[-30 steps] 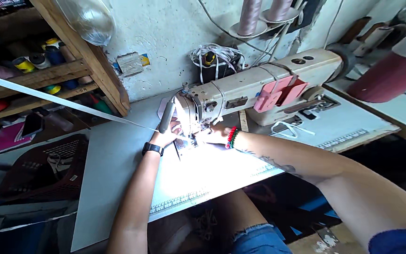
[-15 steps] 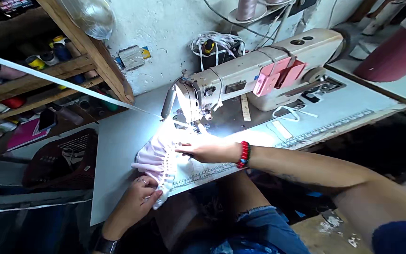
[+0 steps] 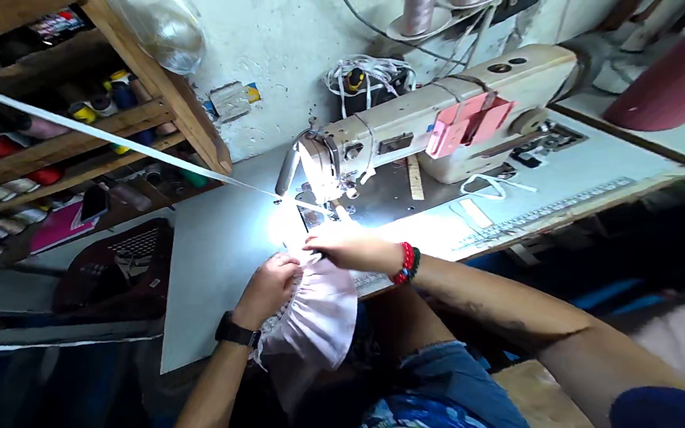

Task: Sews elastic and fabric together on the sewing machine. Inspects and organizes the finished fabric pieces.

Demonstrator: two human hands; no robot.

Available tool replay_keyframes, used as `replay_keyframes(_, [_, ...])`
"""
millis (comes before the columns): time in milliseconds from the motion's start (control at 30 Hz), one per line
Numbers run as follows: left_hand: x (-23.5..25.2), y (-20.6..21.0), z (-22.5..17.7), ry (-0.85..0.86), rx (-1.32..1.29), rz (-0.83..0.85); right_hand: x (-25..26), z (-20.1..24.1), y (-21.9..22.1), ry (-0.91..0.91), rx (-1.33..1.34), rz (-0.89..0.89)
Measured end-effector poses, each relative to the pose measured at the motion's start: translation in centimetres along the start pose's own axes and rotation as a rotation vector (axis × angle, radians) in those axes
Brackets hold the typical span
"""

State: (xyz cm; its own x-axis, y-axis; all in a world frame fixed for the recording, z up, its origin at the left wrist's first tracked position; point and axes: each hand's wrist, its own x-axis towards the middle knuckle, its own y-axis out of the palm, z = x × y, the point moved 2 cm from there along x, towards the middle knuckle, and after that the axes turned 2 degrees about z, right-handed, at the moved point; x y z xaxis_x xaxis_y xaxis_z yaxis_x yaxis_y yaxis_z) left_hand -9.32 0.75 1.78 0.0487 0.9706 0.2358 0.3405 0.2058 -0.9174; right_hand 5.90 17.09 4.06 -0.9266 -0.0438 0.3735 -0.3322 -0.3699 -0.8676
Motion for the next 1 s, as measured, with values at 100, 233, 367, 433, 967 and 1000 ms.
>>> replay_keyframes(100, [2.3, 2.3, -1.4, 0.067, -0.027, -0.027, -3.1, -3.7, 0.0, 0.083, -0.171, 0.1])
replay_keyframes(233, [3.5, 3.5, -1.9, 0.039, -0.007, -0.033, -6.4, -3.6, -0.6, 0.02, -0.201, -0.026])
replay_keyframes(367, [4.2, 3.2, -2.0, 0.013, 0.062, 0.061, -6.1, -4.4, -1.4, 0.155, -0.143, 0.212])
replay_keyframes(433, [4.3, 3.1, -1.8, -0.004, 0.118, 0.115, -5.7, -4.9, -1.4, 0.194, -0.16, 0.277])
replay_keyframes(967, [8.8, 3.1, 1.7, -0.058, 0.126, 0.215, -4.7, -6.4, -1.4, 0.336, -0.226, 0.194])
replay_keyframes(1000, [8.9, 3.0, 1.7, -0.064, 0.125, 0.223, -4.6, -6.7, -1.3, 0.339, -0.236, 0.198])
